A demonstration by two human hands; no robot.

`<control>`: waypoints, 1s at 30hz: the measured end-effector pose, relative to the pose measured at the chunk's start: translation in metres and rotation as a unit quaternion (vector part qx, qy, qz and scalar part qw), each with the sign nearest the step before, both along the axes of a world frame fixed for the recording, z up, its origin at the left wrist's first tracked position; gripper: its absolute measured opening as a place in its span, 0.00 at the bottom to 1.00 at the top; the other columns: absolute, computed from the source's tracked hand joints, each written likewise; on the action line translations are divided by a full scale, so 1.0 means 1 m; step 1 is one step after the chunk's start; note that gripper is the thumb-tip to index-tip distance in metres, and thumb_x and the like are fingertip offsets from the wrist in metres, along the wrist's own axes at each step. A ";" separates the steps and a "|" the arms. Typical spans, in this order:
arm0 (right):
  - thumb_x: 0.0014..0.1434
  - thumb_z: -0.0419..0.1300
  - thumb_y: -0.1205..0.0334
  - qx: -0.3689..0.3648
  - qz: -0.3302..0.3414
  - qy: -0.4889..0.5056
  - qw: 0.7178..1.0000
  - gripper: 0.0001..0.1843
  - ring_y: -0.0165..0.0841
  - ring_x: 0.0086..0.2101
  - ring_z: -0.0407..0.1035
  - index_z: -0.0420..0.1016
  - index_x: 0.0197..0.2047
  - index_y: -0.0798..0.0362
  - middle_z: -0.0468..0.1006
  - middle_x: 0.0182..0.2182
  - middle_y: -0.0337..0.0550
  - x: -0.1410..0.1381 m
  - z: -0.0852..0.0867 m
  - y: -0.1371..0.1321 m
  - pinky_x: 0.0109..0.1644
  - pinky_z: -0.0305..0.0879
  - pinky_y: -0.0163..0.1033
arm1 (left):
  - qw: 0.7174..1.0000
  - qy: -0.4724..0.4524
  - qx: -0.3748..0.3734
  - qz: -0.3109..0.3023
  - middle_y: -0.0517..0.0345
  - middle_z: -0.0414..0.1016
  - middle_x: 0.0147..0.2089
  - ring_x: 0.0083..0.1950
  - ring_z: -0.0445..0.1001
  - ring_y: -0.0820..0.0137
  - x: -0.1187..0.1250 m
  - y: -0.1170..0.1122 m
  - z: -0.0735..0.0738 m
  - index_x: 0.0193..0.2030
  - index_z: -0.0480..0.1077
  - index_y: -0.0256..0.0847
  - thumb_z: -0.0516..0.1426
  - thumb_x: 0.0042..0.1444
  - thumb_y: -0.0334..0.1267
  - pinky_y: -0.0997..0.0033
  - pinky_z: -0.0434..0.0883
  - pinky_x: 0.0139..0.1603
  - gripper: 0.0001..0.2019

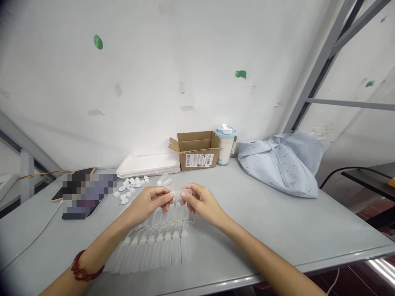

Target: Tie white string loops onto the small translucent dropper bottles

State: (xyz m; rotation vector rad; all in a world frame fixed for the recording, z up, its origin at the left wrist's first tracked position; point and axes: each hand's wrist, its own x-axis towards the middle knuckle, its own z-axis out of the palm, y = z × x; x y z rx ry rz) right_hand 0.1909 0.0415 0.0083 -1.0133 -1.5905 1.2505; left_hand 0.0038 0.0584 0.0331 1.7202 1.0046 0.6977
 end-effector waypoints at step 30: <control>0.60 0.49 0.44 -0.009 -0.025 -0.027 0.999 0.24 0.25 0.18 0.58 0.62 0.22 0.54 0.69 0.18 0.37 0.001 0.001 0.000 0.24 0.55 0.33 | 0.991 0.071 0.114 0.008 0.57 0.75 0.30 0.35 0.71 0.68 0.004 -0.005 -0.007 0.28 0.70 0.39 0.47 0.60 0.47 0.72 0.66 0.36 0.19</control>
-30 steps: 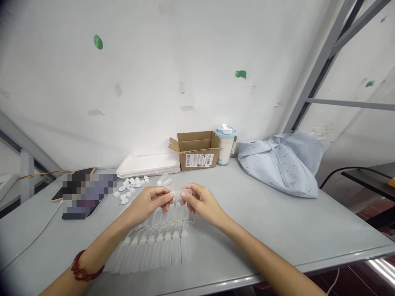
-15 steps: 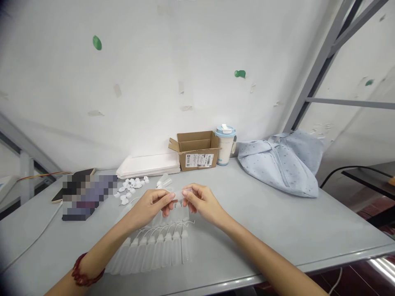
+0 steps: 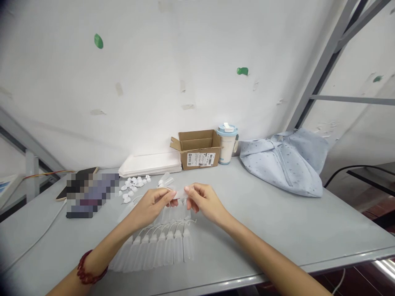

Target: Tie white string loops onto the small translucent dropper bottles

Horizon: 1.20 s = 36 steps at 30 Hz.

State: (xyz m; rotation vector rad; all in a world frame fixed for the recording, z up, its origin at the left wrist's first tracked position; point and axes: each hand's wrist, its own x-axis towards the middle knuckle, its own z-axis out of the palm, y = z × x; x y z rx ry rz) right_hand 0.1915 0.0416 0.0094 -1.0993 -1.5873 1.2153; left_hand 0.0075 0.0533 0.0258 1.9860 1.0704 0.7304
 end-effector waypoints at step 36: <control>0.61 0.47 0.45 -0.041 0.113 0.016 0.993 0.31 0.24 0.13 0.50 0.54 0.11 0.52 0.54 0.07 0.32 0.002 0.001 -0.002 0.25 0.53 0.35 | 0.997 0.016 -0.047 -0.050 0.60 0.68 0.22 0.27 0.67 0.71 -0.004 -0.006 0.008 0.23 0.68 0.38 0.47 0.60 0.49 0.75 0.60 0.27 0.22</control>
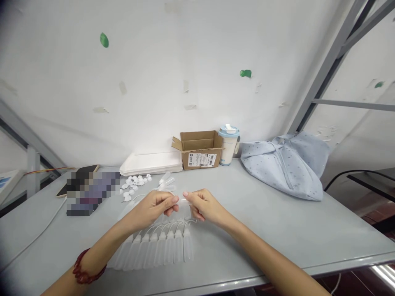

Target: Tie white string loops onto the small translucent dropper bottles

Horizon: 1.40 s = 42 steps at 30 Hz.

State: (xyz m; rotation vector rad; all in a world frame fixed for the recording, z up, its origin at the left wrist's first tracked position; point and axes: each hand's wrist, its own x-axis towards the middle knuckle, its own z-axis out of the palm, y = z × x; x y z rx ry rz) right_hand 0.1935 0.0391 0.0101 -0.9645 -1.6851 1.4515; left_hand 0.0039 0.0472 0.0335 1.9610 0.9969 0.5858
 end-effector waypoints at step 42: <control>0.60 0.48 0.65 0.254 -0.258 -0.335 0.870 0.20 0.45 0.47 0.62 0.64 0.54 0.63 0.69 0.45 0.60 0.022 -0.053 0.065 0.51 0.59 0.48 | 0.861 0.467 0.096 0.180 0.49 0.76 0.35 0.37 0.74 0.62 -0.110 0.073 -0.027 0.30 0.71 0.37 0.53 0.42 0.27 0.72 0.64 0.32 0.09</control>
